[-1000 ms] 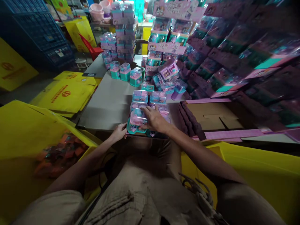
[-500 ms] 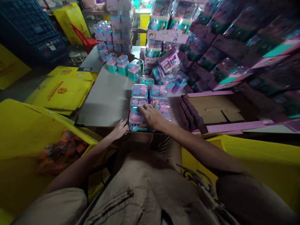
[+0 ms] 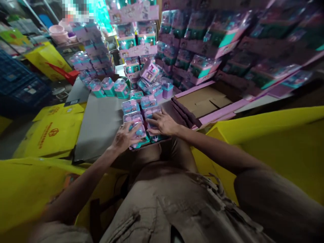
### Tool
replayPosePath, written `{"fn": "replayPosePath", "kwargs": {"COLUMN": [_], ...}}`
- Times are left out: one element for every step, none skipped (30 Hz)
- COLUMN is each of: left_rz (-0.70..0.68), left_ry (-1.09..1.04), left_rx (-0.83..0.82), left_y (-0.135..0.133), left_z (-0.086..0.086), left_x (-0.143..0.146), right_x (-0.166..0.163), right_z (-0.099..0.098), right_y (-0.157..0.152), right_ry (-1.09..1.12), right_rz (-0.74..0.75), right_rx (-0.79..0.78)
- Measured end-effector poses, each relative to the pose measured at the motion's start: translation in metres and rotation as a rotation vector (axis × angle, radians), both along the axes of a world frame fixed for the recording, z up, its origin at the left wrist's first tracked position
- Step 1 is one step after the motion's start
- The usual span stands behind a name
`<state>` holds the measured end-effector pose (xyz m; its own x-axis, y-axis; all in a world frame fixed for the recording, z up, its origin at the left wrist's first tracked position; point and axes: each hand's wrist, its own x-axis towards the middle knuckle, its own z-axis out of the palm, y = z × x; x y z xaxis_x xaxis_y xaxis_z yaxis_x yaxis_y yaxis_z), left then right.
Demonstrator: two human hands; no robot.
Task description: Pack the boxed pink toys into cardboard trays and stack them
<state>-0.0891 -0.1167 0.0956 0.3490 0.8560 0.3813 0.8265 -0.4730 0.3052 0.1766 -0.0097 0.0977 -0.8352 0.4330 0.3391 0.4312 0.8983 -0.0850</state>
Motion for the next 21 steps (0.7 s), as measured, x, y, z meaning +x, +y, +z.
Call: {"fn": "replayPosePath", "kwargs": {"left_rz": [-0.015, -0.028, -0.041, -0.055, -0.068, -0.078, -0.084, -0.083, -0.076, -0.063, -0.046, -0.034, -0.030, -0.029, -0.019, 0.008, 0.058, 0.135, 0.234, 0.340, 0.435], "left_ry": [-0.008, -0.012, -0.003, 0.018, 0.049, 0.079, 0.102, 0.114, 0.118, 0.120, 0.124, 0.128, 0.130, 0.118, 0.078, 0.005, -0.096, -0.217, -0.344, -0.467, -0.572], "left_rx": [-0.006, -0.006, -0.005, -0.005, -0.005, -0.006, -0.007, -0.005, -0.002, 0.000, -0.002, -0.006, -0.012, -0.018, -0.018, -0.006, 0.019, 0.046, 0.059, 0.043, -0.010], "left_y": [0.004, 0.007, 0.009, 0.010, 0.011, 0.012, 0.013, 0.014, 0.015, 0.015, 0.014, 0.012, 0.009, 0.006, 0.004, 0.003, 0.005, 0.010, 0.018, 0.028, 0.040], "left_z": [-0.002, -0.004, -0.005, -0.006, -0.006, -0.007, -0.008, -0.009, -0.010, -0.012, -0.013, -0.013, -0.012, -0.011, -0.010, -0.009, -0.008, -0.008, -0.007, -0.007, -0.007], "left_x": [-0.001, -0.004, -0.006, -0.008, -0.009, -0.009, -0.008, -0.005, -0.002, 0.001, 0.003, 0.005, 0.005, 0.005, 0.003, 0.000, -0.005, -0.010, -0.015, -0.019, -0.022], "right_x": [0.002, 0.004, 0.006, 0.007, 0.008, 0.008, 0.007, 0.005, 0.003, 0.000, -0.002, -0.003, -0.003, -0.002, 0.000, 0.004, 0.007, 0.010, 0.012, 0.013, 0.012], "right_z": [-0.002, -0.003, -0.003, -0.003, -0.003, -0.004, -0.004, -0.005, -0.007, -0.008, -0.009, -0.009, -0.010, -0.009, -0.009, -0.008, -0.006, -0.005, -0.004, -0.003, -0.002], "right_y": [0.002, 0.005, 0.007, 0.010, 0.012, 0.013, 0.014, 0.014, 0.013, 0.011, 0.009, 0.007, 0.005, 0.004, 0.004, 0.007, 0.012, 0.020, 0.030, 0.040, 0.050], "right_ry": [0.006, 0.013, 0.018, 0.020, 0.021, 0.022, 0.026, 0.034, 0.044, 0.055, 0.067, 0.081, 0.100, 0.128, 0.178, 0.258, 0.365, 0.485, 0.595, 0.670, 0.696], "right_rz": [0.003, 0.003, 0.000, -0.003, -0.005, -0.007, -0.008, -0.009, -0.008, -0.005, -0.002, 0.005, 0.020, 0.035, 0.038, 0.017, -0.030, -0.097, -0.173, -0.243, -0.294], "right_rx": [0.005, 0.009, 0.009, 0.001, -0.014, -0.034, -0.054, -0.071, -0.083, -0.089, -0.092, -0.092, -0.094, -0.104, -0.127, -0.165, -0.217, -0.280, -0.345, -0.410, -0.477]}}
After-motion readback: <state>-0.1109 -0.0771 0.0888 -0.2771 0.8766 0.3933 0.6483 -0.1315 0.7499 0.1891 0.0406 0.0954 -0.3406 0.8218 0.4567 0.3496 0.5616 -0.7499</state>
